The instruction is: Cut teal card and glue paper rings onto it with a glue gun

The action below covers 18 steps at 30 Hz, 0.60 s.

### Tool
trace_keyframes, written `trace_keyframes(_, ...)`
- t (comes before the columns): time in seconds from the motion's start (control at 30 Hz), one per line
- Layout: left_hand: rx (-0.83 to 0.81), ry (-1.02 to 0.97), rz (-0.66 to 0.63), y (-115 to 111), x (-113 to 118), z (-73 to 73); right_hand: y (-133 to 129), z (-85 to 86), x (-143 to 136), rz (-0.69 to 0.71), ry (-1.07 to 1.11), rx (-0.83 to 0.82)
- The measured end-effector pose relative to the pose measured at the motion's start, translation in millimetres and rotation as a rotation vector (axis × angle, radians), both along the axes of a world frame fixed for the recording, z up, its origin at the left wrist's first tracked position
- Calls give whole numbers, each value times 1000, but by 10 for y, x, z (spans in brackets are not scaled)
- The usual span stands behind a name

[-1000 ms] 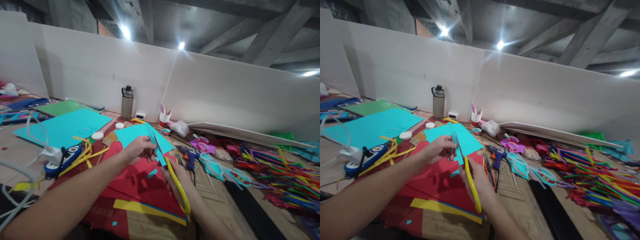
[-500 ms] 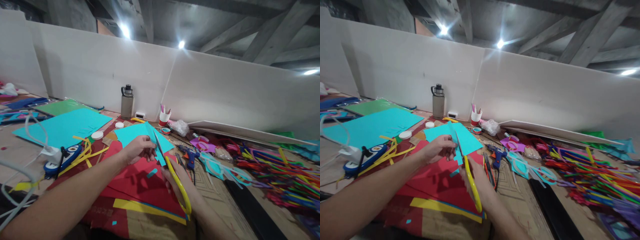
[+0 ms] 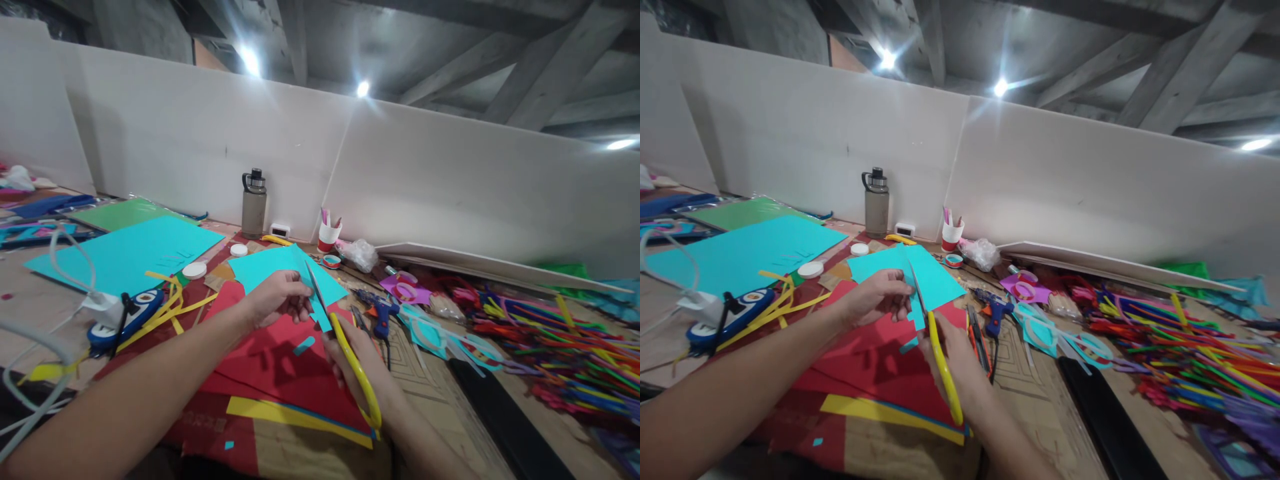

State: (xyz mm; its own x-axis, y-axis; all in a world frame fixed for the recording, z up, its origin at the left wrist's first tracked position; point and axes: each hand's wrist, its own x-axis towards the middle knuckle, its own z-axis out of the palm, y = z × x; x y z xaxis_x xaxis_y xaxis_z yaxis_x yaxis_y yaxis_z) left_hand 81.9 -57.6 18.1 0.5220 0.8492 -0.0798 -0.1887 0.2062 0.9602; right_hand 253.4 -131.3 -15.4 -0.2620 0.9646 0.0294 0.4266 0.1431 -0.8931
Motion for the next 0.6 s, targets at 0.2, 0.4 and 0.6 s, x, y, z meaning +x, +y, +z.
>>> trace_keyframes(0.2, 5, -1, 5, 1, -4, -7, 11, -8, -20, -19, -19, 16)
trace_keyframes(0.4, 8, -8, 1, 2, 1, -13, 7, -7, -31, -46, -20, -2)
trace_keyframes(0.6, 4, -17, -26, 14, -7, -29, -7, 3, -47, -44, 11, -24)
